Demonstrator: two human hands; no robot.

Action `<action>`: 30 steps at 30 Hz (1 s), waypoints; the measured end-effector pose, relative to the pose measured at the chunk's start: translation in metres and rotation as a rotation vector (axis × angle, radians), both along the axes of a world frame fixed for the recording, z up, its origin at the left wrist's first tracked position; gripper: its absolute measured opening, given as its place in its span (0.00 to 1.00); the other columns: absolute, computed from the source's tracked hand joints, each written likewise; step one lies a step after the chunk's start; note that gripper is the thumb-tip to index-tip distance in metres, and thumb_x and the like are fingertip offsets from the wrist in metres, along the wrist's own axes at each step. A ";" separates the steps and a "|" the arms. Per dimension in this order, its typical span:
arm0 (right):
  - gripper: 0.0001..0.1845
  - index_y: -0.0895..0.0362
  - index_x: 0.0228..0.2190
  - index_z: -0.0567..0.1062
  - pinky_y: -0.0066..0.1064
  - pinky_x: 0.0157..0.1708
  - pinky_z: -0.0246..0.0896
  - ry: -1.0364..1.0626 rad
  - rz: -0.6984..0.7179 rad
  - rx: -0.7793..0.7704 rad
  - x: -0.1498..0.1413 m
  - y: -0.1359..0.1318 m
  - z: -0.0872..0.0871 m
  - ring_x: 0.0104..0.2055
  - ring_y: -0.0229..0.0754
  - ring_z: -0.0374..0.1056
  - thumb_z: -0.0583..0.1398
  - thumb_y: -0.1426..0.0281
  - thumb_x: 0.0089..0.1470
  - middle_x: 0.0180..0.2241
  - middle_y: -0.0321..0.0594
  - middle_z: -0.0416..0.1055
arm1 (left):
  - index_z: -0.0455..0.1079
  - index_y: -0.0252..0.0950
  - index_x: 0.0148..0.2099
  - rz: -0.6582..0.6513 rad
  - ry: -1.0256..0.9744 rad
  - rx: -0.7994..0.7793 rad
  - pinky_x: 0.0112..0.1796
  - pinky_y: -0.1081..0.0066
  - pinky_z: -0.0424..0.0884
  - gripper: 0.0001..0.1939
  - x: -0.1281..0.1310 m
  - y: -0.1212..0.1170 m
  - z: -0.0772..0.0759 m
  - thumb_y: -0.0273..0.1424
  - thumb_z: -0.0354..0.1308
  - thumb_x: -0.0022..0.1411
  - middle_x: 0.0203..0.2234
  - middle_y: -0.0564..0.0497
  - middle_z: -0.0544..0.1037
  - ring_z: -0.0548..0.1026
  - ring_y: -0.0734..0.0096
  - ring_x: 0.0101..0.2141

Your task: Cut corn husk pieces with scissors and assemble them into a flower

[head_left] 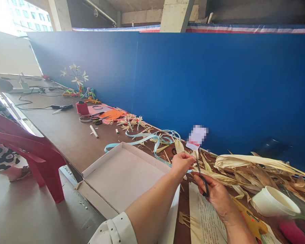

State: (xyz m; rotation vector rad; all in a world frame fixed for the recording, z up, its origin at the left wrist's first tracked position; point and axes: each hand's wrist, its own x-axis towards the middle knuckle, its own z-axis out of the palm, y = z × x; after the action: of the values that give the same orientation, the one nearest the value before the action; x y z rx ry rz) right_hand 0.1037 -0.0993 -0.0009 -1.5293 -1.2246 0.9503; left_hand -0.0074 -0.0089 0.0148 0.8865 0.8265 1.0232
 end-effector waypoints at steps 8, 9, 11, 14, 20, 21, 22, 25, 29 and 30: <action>0.20 0.53 0.39 0.78 0.26 0.22 0.48 -0.001 -0.002 -0.004 -0.003 0.000 0.003 0.22 0.35 0.53 0.62 0.54 0.47 0.19 0.32 0.61 | 0.68 0.33 0.26 -0.002 0.003 -0.008 0.27 0.77 0.67 0.07 0.001 0.002 -0.002 0.30 0.62 0.48 0.21 0.52 0.73 0.69 0.78 0.24; 0.20 0.53 0.38 0.79 0.26 0.22 0.48 -0.005 -0.005 -0.005 -0.003 0.000 0.004 0.22 0.35 0.53 0.63 0.54 0.46 0.19 0.32 0.61 | 0.68 0.33 0.26 -0.003 0.004 -0.012 0.27 0.77 0.67 0.07 0.001 0.002 -0.002 0.30 0.62 0.48 0.21 0.52 0.73 0.69 0.78 0.23; 0.19 0.53 0.37 0.79 0.26 0.22 0.48 -0.005 -0.011 -0.008 -0.003 0.000 0.004 0.22 0.35 0.53 0.63 0.54 0.46 0.18 0.32 0.61 | 0.68 0.33 0.26 -0.006 0.008 -0.023 0.27 0.77 0.67 0.07 0.000 0.002 -0.001 0.31 0.62 0.48 0.21 0.52 0.73 0.69 0.78 0.23; 0.21 0.53 0.40 0.78 0.27 0.21 0.48 0.011 -0.005 -0.010 -0.002 0.001 0.001 0.22 0.35 0.53 0.64 0.54 0.45 0.18 0.32 0.61 | 0.69 0.33 0.26 -0.007 0.012 -0.039 0.27 0.77 0.67 0.08 0.000 0.001 0.001 0.31 0.63 0.48 0.22 0.52 0.73 0.70 0.77 0.24; 0.23 0.54 0.41 0.78 0.27 0.21 0.50 0.015 -0.042 -0.011 0.000 0.001 0.000 0.22 0.35 0.56 0.64 0.55 0.45 0.18 0.32 0.63 | 0.69 0.32 0.26 -0.026 -0.010 -0.026 0.27 0.77 0.67 0.09 -0.003 0.003 0.001 0.32 0.64 0.48 0.23 0.51 0.73 0.69 0.79 0.23; 0.23 0.54 0.41 0.78 0.27 0.21 0.50 0.011 -0.077 -0.005 0.001 0.000 0.001 0.22 0.36 0.57 0.64 0.55 0.45 0.18 0.32 0.64 | 0.69 0.32 0.27 -0.049 -0.019 -0.015 0.28 0.77 0.67 0.09 -0.004 0.004 0.001 0.32 0.64 0.48 0.23 0.51 0.74 0.69 0.79 0.23; 0.23 0.55 0.41 0.77 0.27 0.21 0.51 0.021 -0.125 0.012 0.001 0.000 0.003 0.22 0.36 0.58 0.65 0.55 0.44 0.19 0.32 0.64 | 0.69 0.31 0.27 -0.081 -0.028 0.001 0.28 0.77 0.67 0.09 -0.006 0.004 0.002 0.32 0.64 0.48 0.23 0.51 0.74 0.69 0.80 0.23; 0.28 0.53 0.44 0.75 0.27 0.22 0.55 0.122 -0.285 0.101 0.002 0.000 0.007 0.24 0.38 0.63 0.67 0.56 0.40 0.22 0.32 0.69 | 0.69 0.31 0.27 -0.239 -0.033 0.046 0.28 0.77 0.66 0.12 -0.012 0.005 0.002 0.33 0.66 0.45 0.24 0.51 0.74 0.69 0.80 0.24; 0.33 0.49 0.50 0.71 0.27 0.18 0.53 0.154 -0.358 0.208 0.005 -0.002 0.011 0.22 0.37 0.63 0.66 0.57 0.40 0.28 0.33 0.73 | 0.70 0.31 0.27 -0.500 0.015 0.097 0.28 0.76 0.66 0.16 -0.015 0.004 -0.002 0.37 0.69 0.40 0.24 0.50 0.74 0.71 0.78 0.26; 0.33 0.49 0.51 0.70 0.27 0.17 0.52 0.139 -0.356 0.223 0.005 -0.002 0.011 0.21 0.36 0.62 0.66 0.57 0.41 0.28 0.33 0.73 | 0.70 0.31 0.27 -0.550 0.031 0.104 0.29 0.75 0.67 0.17 -0.015 0.004 -0.004 0.37 0.69 0.39 0.25 0.50 0.74 0.71 0.77 0.26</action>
State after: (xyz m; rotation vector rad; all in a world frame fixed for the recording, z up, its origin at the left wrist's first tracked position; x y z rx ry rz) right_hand 0.1088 -0.1014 0.0104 -1.4169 -0.8890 0.6501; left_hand -0.0226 -0.0050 0.0113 1.1405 0.5107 0.5725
